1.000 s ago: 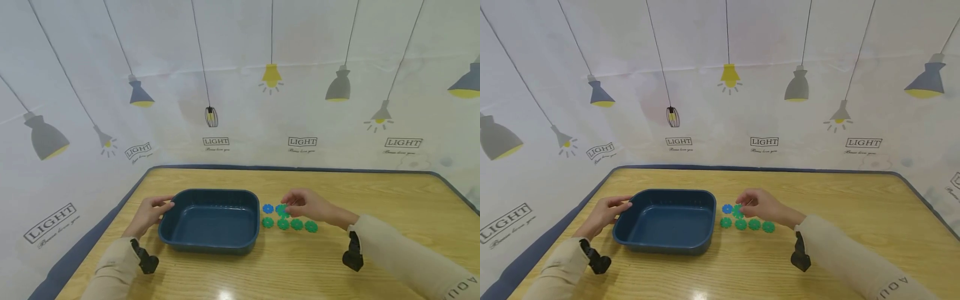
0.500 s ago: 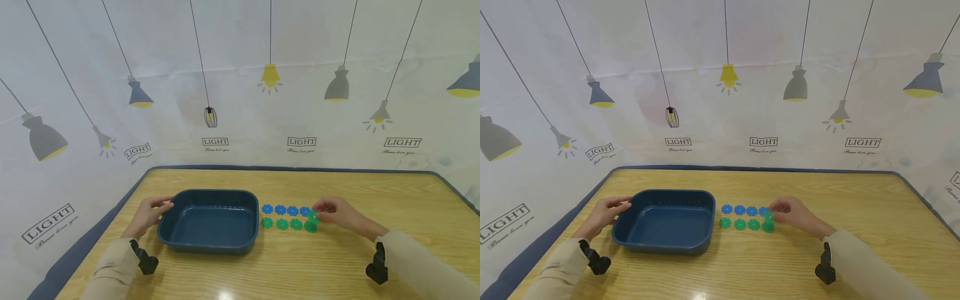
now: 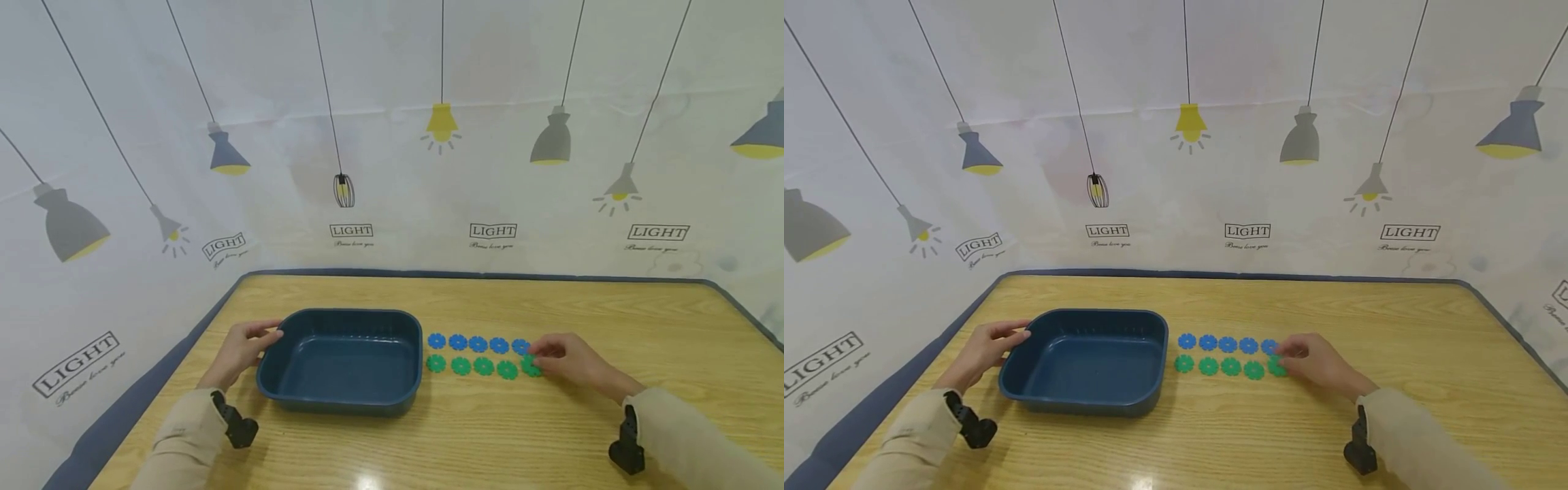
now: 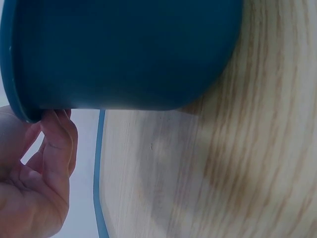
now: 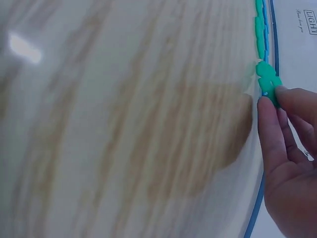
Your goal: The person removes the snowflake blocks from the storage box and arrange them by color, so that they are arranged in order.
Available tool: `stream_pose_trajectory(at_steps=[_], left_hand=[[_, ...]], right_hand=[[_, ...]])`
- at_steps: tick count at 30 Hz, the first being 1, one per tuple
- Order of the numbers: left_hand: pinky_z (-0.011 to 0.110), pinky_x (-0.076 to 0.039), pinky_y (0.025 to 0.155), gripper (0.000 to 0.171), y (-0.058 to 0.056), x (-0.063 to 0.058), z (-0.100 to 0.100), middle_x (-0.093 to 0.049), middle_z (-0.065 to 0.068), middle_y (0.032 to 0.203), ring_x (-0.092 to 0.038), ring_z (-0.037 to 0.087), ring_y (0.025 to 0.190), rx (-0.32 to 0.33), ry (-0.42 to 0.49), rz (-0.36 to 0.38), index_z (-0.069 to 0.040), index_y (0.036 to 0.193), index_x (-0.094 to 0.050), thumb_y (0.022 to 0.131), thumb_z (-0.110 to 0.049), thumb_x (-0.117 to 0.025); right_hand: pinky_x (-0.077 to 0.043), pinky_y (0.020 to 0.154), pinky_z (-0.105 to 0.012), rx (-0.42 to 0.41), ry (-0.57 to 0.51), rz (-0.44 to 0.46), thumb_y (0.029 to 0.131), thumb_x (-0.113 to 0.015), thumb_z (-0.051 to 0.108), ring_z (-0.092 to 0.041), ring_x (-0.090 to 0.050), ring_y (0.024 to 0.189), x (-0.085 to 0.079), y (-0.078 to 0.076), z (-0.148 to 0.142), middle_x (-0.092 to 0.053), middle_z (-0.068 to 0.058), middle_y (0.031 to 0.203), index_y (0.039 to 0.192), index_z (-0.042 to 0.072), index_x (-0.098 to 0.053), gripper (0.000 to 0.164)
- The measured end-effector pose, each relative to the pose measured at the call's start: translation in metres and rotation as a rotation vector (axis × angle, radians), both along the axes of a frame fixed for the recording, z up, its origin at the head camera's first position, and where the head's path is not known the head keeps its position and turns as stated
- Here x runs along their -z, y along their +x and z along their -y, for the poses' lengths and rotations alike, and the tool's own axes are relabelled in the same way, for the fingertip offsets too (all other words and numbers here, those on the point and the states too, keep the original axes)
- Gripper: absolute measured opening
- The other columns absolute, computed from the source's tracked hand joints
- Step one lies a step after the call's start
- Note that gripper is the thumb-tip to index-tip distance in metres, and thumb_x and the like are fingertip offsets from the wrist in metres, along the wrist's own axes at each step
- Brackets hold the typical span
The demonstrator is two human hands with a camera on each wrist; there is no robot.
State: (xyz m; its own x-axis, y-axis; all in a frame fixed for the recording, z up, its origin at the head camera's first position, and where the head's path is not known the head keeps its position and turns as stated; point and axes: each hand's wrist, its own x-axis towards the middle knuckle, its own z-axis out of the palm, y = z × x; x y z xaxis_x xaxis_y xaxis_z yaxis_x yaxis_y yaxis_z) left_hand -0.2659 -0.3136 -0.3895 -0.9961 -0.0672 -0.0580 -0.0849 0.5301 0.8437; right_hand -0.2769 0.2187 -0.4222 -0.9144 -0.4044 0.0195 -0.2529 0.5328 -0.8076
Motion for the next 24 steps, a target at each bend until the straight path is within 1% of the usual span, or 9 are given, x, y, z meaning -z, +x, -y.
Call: stream_pose_trajectory(at_steps=[6,15,21,24], left_hand=[[0.031,-0.050,0.062,0.044,0.0004,-0.0006,-0.0001,-0.054,0.014,0.100,-0.057,0.015,0.080,-0.001,-0.007,0.004,-0.004,0.125,-0.050,0.087,-0.025,-0.058],[0.032,-0.050,0.062,0.045,0.0026,0.0000,0.0016,-0.055,0.015,0.100,-0.058,0.016,0.080,0.022,-0.009,-0.010,-0.003,0.126,-0.049,0.087,-0.025,-0.057],[0.032,-0.050,0.062,0.045,0.0024,-0.0003,0.0005,-0.055,0.015,0.100,-0.057,0.016,0.081,0.009,-0.012,-0.001,-0.004,0.126,-0.050,0.087,-0.025,-0.058],[0.032,-0.050,0.062,0.046,0.0016,-0.0003,0.0006,-0.054,0.015,0.101,-0.057,0.016,0.081,0.013,-0.013,-0.001,-0.003,0.126,-0.049,0.087,-0.026,-0.058]], right_hand=[[-0.045,0.062,-0.025,0.040,0.052,-0.011,0.084,-0.060,0.009,-0.017,-0.052,0.076,0.0022,0.0006,0.0017,-0.058,-0.006,0.086,0.096,-0.001,-0.062,0.016],[-0.045,0.059,-0.024,0.031,0.068,-0.015,0.083,-0.061,0.008,-0.016,-0.052,0.072,0.0004,0.0031,0.0065,-0.058,-0.005,0.083,0.093,-0.002,-0.061,0.014],[-0.045,0.061,-0.024,0.068,0.095,-0.012,0.082,-0.061,0.007,-0.017,-0.051,0.074,0.0004,0.0040,0.0084,-0.057,-0.005,0.082,0.091,-0.001,-0.061,0.012],[-0.044,0.061,-0.025,0.079,0.113,-0.022,0.082,-0.061,0.007,-0.017,-0.051,0.075,-0.0002,0.0052,0.0093,-0.057,-0.004,0.083,0.090,0.000,-0.061,0.011]])
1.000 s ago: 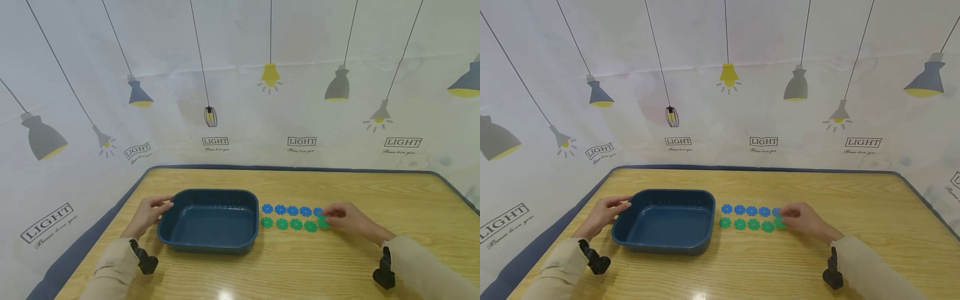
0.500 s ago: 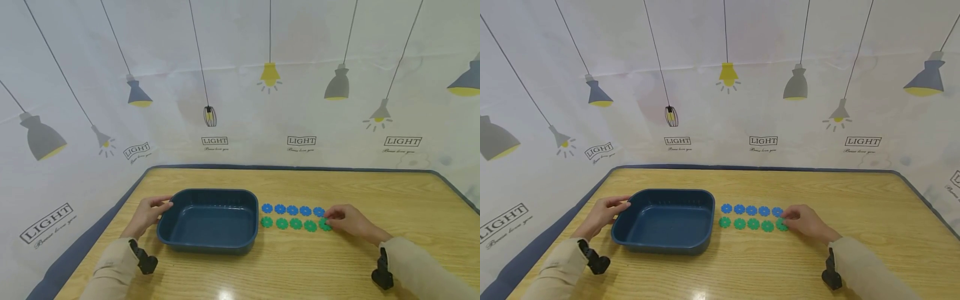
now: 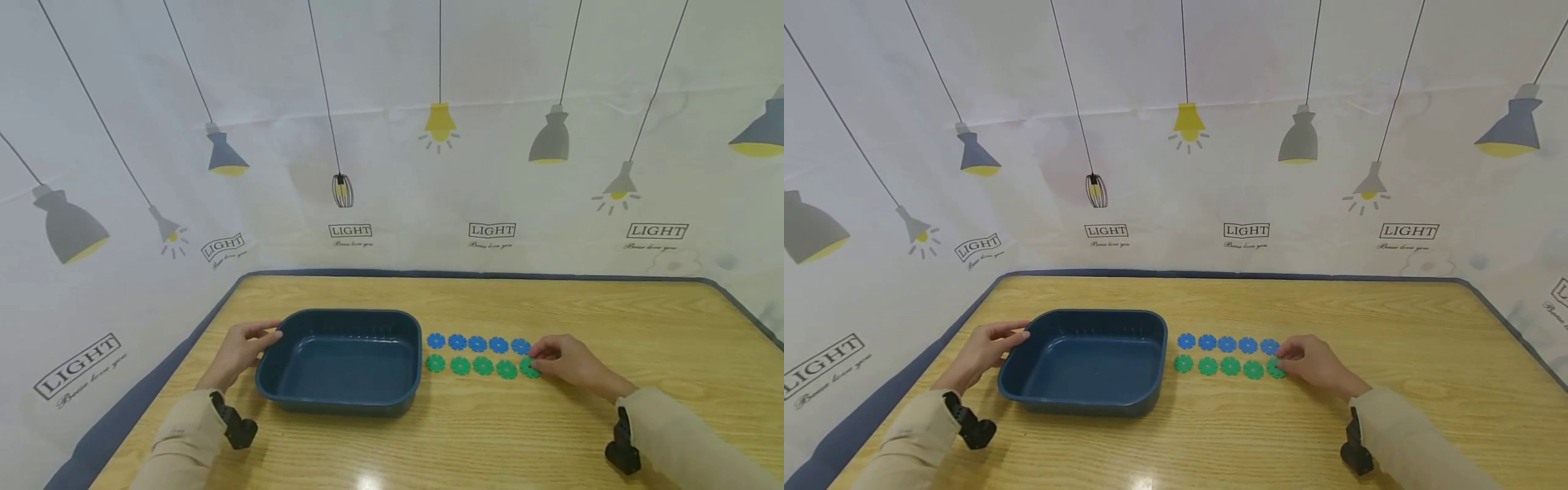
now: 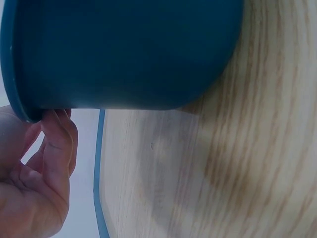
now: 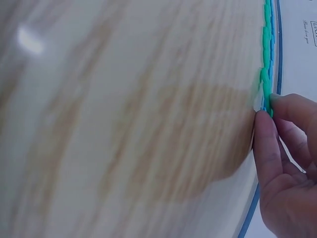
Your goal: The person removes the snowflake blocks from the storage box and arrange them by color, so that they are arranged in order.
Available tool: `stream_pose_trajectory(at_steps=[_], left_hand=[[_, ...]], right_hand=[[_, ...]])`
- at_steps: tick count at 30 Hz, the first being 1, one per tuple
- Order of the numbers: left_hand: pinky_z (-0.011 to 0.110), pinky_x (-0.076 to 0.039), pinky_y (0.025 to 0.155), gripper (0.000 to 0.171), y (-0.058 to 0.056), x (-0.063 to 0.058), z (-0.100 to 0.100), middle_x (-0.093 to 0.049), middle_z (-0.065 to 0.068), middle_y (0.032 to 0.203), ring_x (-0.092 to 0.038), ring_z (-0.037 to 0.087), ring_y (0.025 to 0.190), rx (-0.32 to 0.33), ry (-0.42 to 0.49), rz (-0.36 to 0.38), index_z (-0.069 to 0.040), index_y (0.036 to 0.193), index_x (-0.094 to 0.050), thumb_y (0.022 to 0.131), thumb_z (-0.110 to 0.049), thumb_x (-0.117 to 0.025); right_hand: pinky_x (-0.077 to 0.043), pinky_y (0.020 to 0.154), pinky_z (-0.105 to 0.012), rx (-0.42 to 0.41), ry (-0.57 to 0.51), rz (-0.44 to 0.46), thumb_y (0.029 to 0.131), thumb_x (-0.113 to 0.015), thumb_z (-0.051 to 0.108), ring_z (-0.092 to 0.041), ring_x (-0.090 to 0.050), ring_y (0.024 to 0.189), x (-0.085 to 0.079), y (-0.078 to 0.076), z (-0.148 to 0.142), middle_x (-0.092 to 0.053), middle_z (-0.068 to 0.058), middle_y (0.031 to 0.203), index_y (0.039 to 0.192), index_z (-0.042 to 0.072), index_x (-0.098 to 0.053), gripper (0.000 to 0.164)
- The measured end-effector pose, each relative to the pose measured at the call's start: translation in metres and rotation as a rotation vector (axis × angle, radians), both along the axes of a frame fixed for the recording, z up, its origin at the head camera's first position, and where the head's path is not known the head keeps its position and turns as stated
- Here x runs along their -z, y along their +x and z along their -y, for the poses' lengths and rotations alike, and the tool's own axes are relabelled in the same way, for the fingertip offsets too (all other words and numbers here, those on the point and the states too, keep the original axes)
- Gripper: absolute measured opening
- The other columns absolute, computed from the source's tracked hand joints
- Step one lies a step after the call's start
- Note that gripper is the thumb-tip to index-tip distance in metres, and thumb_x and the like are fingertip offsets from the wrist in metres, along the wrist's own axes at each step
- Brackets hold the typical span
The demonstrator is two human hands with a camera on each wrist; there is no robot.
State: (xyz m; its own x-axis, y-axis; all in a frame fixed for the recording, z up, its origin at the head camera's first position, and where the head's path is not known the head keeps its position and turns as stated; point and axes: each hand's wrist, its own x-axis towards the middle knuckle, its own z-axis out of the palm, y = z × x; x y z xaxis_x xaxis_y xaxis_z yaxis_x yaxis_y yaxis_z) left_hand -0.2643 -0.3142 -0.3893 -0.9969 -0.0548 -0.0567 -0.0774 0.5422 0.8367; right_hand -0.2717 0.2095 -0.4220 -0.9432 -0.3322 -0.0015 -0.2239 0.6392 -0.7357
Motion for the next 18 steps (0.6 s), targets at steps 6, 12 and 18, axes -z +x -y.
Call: stream_pose_trajectory(at_steps=[6,12,18], left_hand=[[0.032,-0.050,0.063,0.045,-0.002,0.001,0.000,-0.054,0.015,0.100,-0.057,0.016,0.080,-0.001,-0.008,0.005,-0.004,0.126,-0.049,0.087,-0.025,-0.057],[0.033,-0.050,0.064,0.045,-0.002,0.001,0.000,-0.054,0.014,0.100,-0.057,0.017,0.083,-0.001,-0.004,0.010,-0.004,0.126,-0.050,0.087,-0.026,-0.057],[0.032,-0.051,0.064,0.044,-0.002,0.000,0.001,-0.056,0.014,0.099,-0.058,0.017,0.082,0.001,0.000,0.004,-0.003,0.126,-0.049,0.087,-0.024,-0.057]], right_hand=[[-0.044,0.062,-0.025,0.016,0.030,-0.015,0.082,-0.062,0.008,-0.016,-0.051,0.075,0.000,0.001,0.000,-0.057,-0.004,0.083,0.091,0.000,-0.062,0.012],[-0.044,0.064,-0.028,0.028,0.035,-0.024,0.083,-0.061,0.012,-0.016,-0.050,0.076,-0.003,0.002,-0.002,-0.057,-0.004,0.085,0.092,0.001,-0.062,0.015],[-0.046,0.066,-0.030,0.028,-0.012,-0.049,0.086,-0.057,0.012,-0.019,-0.054,0.080,-0.011,0.002,-0.006,-0.059,-0.008,0.090,0.096,-0.002,-0.061,0.018]])
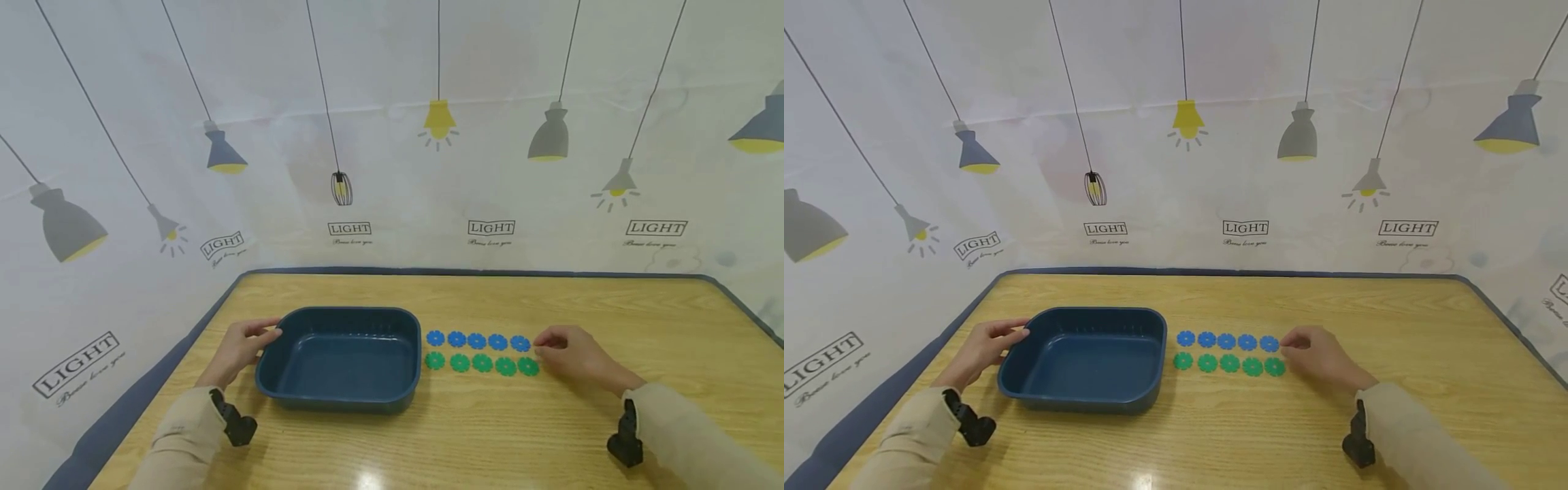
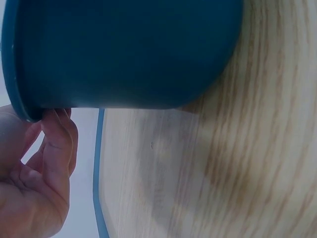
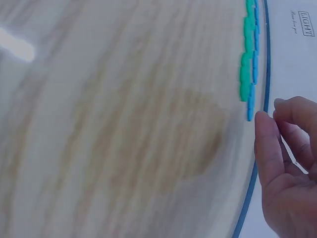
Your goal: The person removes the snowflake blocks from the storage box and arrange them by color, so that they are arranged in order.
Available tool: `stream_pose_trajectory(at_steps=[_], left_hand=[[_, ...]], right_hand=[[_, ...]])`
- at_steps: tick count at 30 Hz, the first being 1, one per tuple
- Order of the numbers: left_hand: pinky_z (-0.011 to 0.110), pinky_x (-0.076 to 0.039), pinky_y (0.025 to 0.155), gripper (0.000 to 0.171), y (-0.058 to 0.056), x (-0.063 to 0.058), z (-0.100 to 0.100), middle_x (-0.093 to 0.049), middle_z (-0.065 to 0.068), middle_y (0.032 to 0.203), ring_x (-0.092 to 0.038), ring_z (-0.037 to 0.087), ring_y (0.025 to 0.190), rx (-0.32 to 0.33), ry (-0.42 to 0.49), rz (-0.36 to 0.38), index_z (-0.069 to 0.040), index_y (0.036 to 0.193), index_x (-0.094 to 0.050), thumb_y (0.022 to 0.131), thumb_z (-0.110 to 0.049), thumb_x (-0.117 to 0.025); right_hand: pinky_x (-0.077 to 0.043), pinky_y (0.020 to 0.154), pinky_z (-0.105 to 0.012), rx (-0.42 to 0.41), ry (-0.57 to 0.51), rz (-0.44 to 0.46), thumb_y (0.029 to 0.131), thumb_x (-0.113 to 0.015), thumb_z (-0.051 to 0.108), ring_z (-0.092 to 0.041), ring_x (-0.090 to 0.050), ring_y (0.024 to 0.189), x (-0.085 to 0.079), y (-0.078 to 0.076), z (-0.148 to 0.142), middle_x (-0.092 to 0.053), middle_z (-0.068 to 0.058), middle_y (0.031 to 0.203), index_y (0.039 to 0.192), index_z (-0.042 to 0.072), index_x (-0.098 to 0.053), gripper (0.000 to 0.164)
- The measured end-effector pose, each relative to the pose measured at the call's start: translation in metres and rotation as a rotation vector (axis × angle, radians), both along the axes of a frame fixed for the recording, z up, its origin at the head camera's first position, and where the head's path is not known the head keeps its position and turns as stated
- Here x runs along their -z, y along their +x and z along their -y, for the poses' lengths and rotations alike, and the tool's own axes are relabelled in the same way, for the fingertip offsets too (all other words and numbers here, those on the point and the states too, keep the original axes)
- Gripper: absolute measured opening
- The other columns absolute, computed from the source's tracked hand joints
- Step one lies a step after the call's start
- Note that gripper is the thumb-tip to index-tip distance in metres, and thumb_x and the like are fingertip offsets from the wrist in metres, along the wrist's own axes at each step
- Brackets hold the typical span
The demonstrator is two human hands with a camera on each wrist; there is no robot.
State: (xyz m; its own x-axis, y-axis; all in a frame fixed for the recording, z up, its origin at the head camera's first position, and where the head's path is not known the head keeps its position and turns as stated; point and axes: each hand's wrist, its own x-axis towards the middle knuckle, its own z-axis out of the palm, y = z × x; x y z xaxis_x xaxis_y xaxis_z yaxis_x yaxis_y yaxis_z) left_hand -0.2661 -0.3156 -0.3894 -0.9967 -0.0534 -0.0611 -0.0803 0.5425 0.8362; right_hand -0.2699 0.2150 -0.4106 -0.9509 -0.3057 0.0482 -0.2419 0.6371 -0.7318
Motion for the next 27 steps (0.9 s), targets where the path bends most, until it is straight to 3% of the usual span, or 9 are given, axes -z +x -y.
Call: stream_pose_trajectory(at_steps=[9,16,23,27], left_hand=[[0.031,-0.051,0.063,0.045,0.000,-0.002,0.000,-0.057,0.013,0.098,-0.058,0.014,0.079,0.006,0.016,0.001,-0.002,0.126,-0.049,0.087,-0.025,-0.057],[0.034,-0.051,0.066,0.049,-0.003,0.004,0.006,-0.056,0.016,0.105,-0.059,0.015,0.082,-0.010,0.064,0.033,-0.003,0.126,-0.049,0.086,-0.029,-0.059],[0.036,-0.050,0.069,0.054,-0.003,0.012,0.014,-0.055,0.015,0.114,-0.059,0.017,0.088,-0.021,0.075,0.055,-0.010,0.125,-0.053,0.081,-0.042,-0.061],[0.035,-0.050,0.070,0.060,0.000,0.008,0.018,-0.051,0.021,0.119,-0.059,0.021,0.089,0.000,0.078,0.055,-0.004,0.128,-0.047,0.083,-0.043,-0.057]], right_hand=[[-0.050,0.068,-0.032,-0.007,-0.120,0.057,0.088,-0.054,0.009,-0.030,-0.057,0.085,-0.013,-0.003,0.006,-0.058,-0.018,0.095,0.103,-0.010,-0.056,0.024],[-0.050,0.069,-0.033,-0.058,-0.193,0.064,0.088,-0.055,0.011,-0.032,-0.057,0.084,-0.016,-0.001,0.015,-0.057,-0.023,0.096,0.102,-0.012,-0.055,0.027],[-0.050,0.069,-0.035,-0.080,-0.193,0.045,0.089,-0.054,0.017,-0.033,-0.058,0.082,-0.020,0.002,0.021,-0.057,-0.021,0.090,0.102,-0.011,-0.055,0.031],[-0.050,0.068,-0.036,-0.082,-0.155,0.002,0.090,-0.053,0.019,-0.032,-0.057,0.079,-0.022,0.003,0.022,-0.056,-0.018,0.083,0.101,-0.009,-0.056,0.031]])
